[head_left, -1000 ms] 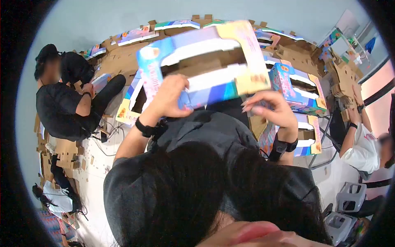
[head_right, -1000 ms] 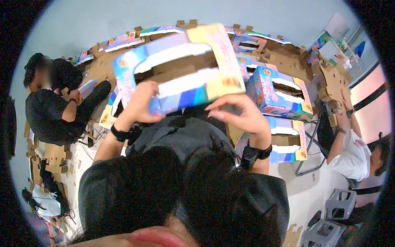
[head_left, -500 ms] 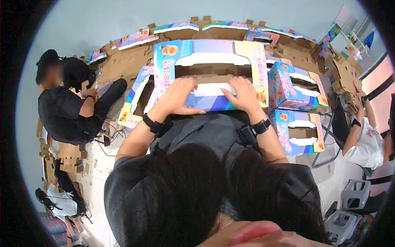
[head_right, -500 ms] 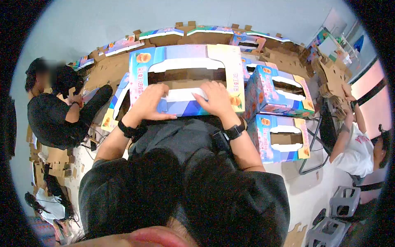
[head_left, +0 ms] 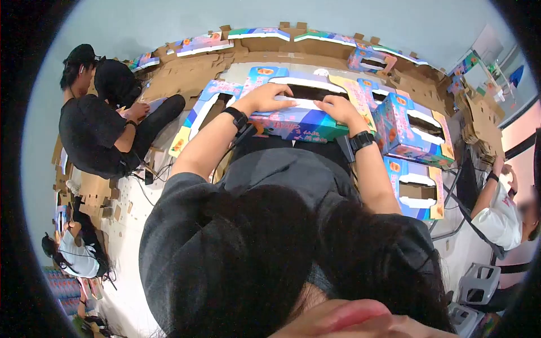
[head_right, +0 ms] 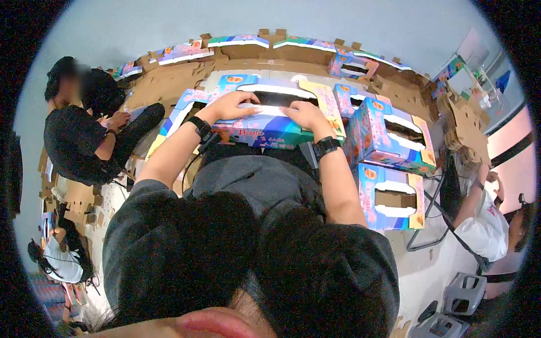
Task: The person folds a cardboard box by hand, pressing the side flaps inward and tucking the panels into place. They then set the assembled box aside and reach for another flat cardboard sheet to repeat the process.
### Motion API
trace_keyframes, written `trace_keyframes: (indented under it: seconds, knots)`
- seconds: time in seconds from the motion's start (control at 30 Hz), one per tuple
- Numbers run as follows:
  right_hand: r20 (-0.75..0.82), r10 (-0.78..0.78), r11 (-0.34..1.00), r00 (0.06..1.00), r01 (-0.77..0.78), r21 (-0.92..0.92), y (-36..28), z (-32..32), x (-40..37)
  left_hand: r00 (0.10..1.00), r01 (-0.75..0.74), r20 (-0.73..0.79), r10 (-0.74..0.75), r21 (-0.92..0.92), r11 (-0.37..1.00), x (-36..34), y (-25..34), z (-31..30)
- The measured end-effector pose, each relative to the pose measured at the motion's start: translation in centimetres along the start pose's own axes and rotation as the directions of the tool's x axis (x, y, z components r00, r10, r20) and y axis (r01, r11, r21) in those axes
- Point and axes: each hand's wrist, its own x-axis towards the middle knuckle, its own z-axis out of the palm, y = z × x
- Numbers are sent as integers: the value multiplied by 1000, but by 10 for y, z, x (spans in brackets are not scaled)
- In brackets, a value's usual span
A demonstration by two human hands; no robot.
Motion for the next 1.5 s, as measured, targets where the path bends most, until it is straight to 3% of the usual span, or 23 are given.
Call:
trace_keyframes:
  seconds: [0.2, 0.37, 0.47, 0.5, 0.7, 0.9, 1.17, 1.4, 1.5]
  knots:
    - [-44, 37, 999, 998, -35, 40, 2, 1, -8, 986, -137, -73, 149, 144, 980, -1, -7, 4]
    - [49, 123, 985, 991, -116, -125, -1, -2, -7, 973, -15, -217, 80, 284, 959, -2, -8, 11]
    - [87, 167, 980, 982, -156, -120, -5, -4, -6, 959, 72, -282, 41, 380, 922, -3, -3, 7]
    - [123, 171, 980, 978, -156, -119, -4, -5, -5, 926, 99, -377, 28, 312, 945, -4, -2, 10]
    - [272, 236, 972, 933, -219, -91, -2, -6, 10, 863, 186, -504, -39, 245, 951, 0, -18, 17]
    - [212, 256, 966, 943, -240, -99, -11, -6, 8, 880, 259, -464, -105, 283, 924, 1, -22, 15]
    - [78, 188, 976, 979, -177, -124, -6, -2, 3, 893, 219, -444, -74, 286, 933, -1, -7, 10]
    - [134, 203, 970, 970, -180, -165, -13, -8, 0, 945, 168, -320, -67, 298, 940, -7, 3, 6]
    - [146, 214, 966, 966, -187, -180, -15, -10, -1, 938, 227, -325, -121, 310, 923, -9, 13, 4]
